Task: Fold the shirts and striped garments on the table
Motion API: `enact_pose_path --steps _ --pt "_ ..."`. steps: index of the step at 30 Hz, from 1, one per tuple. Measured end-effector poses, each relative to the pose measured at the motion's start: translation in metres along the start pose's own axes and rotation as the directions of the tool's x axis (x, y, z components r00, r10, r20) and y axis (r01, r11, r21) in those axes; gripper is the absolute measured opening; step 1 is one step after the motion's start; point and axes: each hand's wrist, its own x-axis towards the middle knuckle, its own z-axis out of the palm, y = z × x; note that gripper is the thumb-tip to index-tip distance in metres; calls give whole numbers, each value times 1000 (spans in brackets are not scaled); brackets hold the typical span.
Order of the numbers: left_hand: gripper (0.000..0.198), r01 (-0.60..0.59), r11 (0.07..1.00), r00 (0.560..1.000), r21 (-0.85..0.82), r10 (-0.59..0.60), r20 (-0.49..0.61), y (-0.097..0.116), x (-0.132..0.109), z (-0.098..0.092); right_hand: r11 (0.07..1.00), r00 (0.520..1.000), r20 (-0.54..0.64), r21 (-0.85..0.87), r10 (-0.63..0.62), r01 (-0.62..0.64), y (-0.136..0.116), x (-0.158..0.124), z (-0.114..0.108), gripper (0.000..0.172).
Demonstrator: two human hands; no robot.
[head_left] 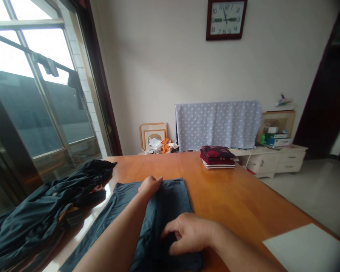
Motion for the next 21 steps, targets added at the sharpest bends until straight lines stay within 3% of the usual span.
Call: enact_pose_path --steps 5,9,13,21 --pt "38 42 997 999 -70 -42 -10 6 20 14 1000 1000 -16 -20 -2 2 2 1 0 59" --pt "19 -28 978 999 -206 19 -42 5 22 25 1000 999 -35 -1 0 0 4 1 -2 57" --pt "14 -109 950 991 -292 81 -108 -1 22 30 999 999 -34 27 24 -23 4 0 -2 57" --pt "23 -44 999 987 -7 42 -157 -9 24 29 998 999 -18 49 44 -43 2 0 -4 59"
